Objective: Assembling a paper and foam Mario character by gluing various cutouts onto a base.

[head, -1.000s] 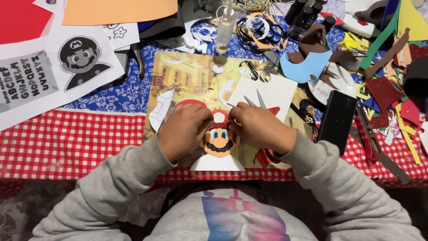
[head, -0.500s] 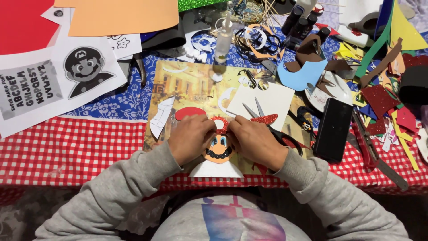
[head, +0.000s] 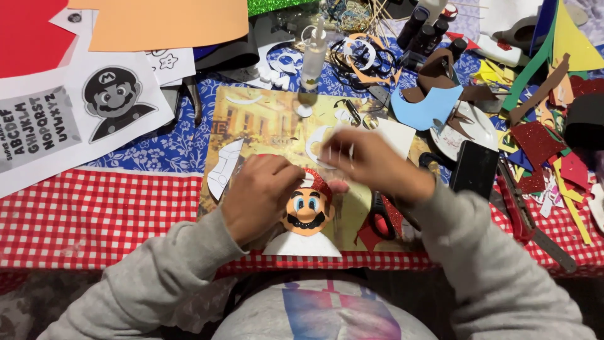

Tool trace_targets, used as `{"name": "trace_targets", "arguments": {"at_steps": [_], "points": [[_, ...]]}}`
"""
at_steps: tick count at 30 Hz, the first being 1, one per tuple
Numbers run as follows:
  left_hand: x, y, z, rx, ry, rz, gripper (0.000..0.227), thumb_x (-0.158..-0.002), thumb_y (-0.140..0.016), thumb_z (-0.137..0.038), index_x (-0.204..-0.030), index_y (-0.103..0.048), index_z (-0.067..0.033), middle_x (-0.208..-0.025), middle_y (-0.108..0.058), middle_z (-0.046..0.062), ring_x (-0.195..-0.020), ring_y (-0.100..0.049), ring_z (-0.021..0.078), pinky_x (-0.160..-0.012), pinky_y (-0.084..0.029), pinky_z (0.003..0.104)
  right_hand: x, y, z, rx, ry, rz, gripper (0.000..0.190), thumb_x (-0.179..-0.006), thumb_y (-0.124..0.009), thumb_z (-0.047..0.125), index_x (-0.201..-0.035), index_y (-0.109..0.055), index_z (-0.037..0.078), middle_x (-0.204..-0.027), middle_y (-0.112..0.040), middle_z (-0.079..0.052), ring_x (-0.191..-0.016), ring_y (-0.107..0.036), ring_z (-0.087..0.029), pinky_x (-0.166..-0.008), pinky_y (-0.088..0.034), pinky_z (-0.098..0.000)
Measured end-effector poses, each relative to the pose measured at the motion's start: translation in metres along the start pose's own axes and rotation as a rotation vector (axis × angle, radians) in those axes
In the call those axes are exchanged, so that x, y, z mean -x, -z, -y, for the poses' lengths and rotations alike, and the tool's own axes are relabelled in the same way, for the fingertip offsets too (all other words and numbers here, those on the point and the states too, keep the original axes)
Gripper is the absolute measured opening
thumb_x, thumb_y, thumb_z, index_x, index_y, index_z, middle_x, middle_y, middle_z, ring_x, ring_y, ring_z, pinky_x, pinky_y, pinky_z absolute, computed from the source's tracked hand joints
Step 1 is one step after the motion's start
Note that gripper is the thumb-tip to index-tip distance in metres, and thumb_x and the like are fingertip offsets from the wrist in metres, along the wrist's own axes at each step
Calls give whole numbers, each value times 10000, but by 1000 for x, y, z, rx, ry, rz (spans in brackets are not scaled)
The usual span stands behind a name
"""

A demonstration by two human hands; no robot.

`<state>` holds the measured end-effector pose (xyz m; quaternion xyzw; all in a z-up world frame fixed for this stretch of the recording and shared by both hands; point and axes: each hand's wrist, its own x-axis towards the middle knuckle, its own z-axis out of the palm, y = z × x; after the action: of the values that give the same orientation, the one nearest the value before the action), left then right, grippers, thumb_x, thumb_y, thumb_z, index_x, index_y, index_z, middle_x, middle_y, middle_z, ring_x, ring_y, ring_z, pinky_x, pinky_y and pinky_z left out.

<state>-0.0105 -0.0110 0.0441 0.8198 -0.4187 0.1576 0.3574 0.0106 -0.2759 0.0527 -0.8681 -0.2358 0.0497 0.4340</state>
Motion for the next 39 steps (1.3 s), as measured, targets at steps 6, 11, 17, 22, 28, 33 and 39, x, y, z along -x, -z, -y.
{"name": "trace_targets", "arguments": {"at_steps": [6, 11, 17, 22, 28, 33, 39], "points": [[4, 22, -20, 23, -89, -76, 145, -880, -681, -24, -1018, -685, -69, -981, -654, 80, -943, -637, 281, -844, -475, 411, -123, 24, -97, 246, 155, -410, 804, -891, -918, 371, -1391, -470, -72, -1257, -629, -234, -1148, -623, -302, -951, -524, -395], [15, 23, -24, 65, -119, -85, 196, -841, -720, -14, -1026, -678, -65, -989, -640, 98, -917, -621, 280, -794, -467, 407, -163, 10, -138, 243, 106, -404, 827, -868, -939, 396, -1382, -464, -46, -1240, -658, -228, -1160, -659, -316, -962, -537, -418], [10, 29, -17, 46, -214, -61, 230, -844, -744, -37, -1064, -680, -36, -1030, -652, 87, -953, -635, 276, -823, -498, 409, -152, 8, -118, 219, 46, -347, 535, -1043, -793, 378, -1308, -524, -1, -1154, -721, -166, -1058, -747, -274, -885, -589, -396], [-3, 45, -13, -71, -378, -52, 265, -833, -740, -91, -1084, -694, -17, -1067, -667, 103, -1011, -669, 277, -869, -529, 415, -73, 46, 11, 128, 1, -273, 448, -1103, -623, 354, -1338, -501, -7, -1007, -674, -138, -855, -689, -231, -728, -543, -338], [-22, 48, -22, -210, -600, -107, 188, -929, -759, -95, -1086, -699, -11, -1056, -693, 112, -964, -705, 262, -867, -552, 393, 51, 100, 82, 160, 125, -349, 508, -910, -784, 163, -1303, -504, 3, -1231, -597, -71, -1170, -627, -174, -1017, -528, -332], [-29, 44, -28, -173, -746, -133, 182, -931, -742, -60, -1103, -710, -8, -1050, -697, 113, -957, -713, 254, -854, -518, 363, 138, 94, 77, -446, 17, -578, 581, -782, -908, 119, -1246, -580, -4, -1136, -575, -68, -1043, -587, -164, -985, -541, -346], [-23, 32, -40, -162, -756, -158, 154, -965, -745, -94, -1101, -697, -39, -1089, -700, 113, -1005, -722, 253, -871, -516, 358, 122, 52, 91, -1124, 313, -551, 486, -991, -751, 408, -1243, -551, 44, -1173, -632, -182, -1148, -621, -321, -1069, -519, -558]]}}
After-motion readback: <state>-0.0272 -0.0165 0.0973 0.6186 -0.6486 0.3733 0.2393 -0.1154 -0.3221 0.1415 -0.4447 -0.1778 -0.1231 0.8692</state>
